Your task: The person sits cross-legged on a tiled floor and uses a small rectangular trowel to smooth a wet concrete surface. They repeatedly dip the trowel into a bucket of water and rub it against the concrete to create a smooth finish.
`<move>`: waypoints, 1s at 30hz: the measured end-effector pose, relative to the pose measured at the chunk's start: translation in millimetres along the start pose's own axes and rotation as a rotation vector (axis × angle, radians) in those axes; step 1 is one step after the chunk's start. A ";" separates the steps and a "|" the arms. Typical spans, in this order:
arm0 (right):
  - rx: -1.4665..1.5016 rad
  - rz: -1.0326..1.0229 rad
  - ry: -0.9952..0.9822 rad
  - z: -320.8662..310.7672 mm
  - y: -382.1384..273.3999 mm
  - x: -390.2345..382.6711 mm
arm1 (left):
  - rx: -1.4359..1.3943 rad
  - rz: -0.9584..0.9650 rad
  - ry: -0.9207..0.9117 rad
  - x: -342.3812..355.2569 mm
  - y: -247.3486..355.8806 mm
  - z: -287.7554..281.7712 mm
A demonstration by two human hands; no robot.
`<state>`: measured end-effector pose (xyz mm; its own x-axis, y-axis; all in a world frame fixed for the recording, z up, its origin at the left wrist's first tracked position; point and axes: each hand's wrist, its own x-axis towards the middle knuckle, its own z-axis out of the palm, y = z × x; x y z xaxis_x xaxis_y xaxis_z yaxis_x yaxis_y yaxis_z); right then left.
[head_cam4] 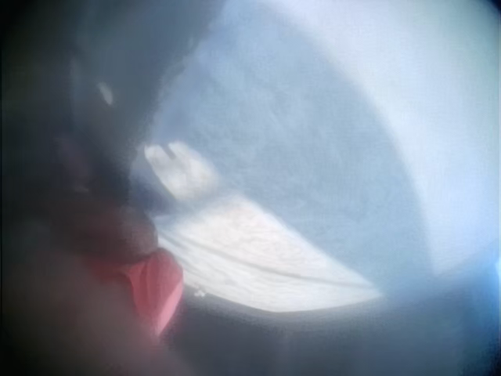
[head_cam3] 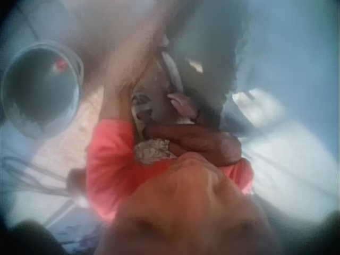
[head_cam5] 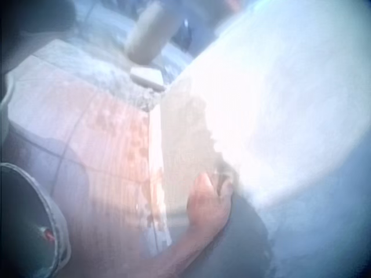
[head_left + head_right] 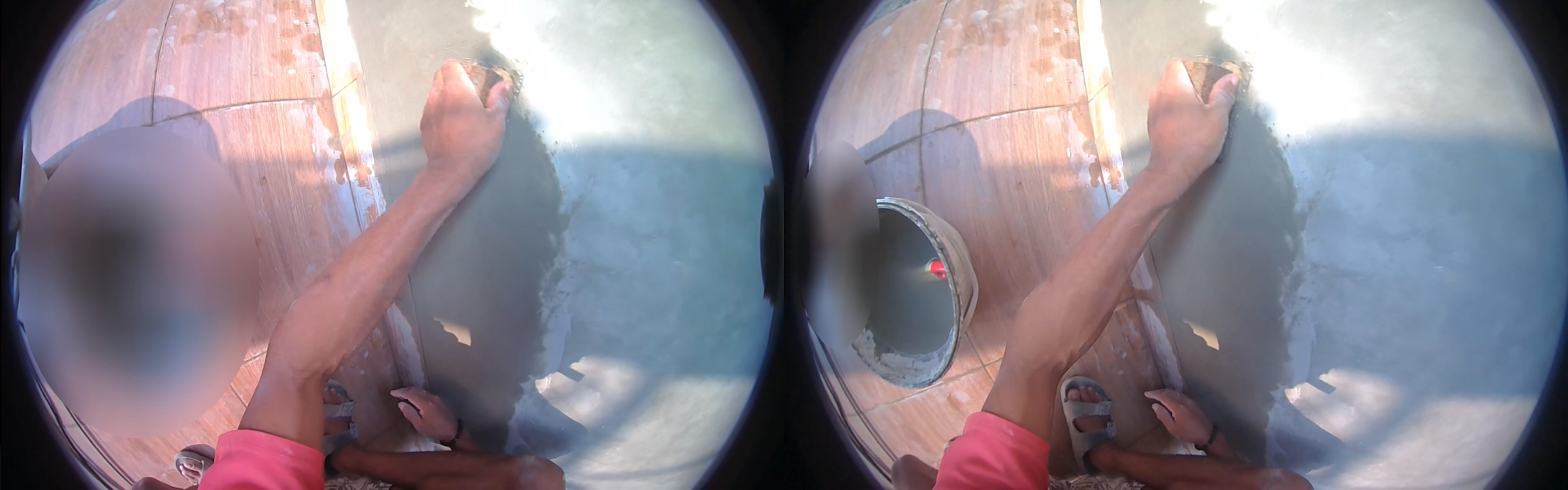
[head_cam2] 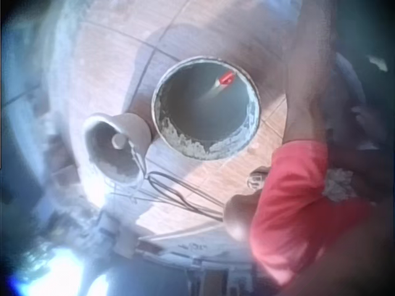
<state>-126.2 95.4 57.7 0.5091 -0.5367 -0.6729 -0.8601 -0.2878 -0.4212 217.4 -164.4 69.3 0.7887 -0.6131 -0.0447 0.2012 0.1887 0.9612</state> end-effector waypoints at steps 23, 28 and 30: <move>-0.054 0.019 0.011 -9.4 -16.1 18.0 | 0.025 0.420 -0.147 -74.0 -2.1 -13.6; -0.045 0.035 0.024 -10.5 -11.6 11.8 | 0.129 0.167 -0.059 45.4 3.4 -21.1; -0.064 0.015 0.025 -9.6 -9.6 8.9 | 0.041 0.061 -0.051 51.3 -2.1 -22.0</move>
<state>-113.8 85.8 61.6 0.4958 -0.5607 -0.6632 -0.8684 -0.3292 -0.3709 270.2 -179.3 59.0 0.7682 -0.6397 0.0271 0.1290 0.1961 0.9721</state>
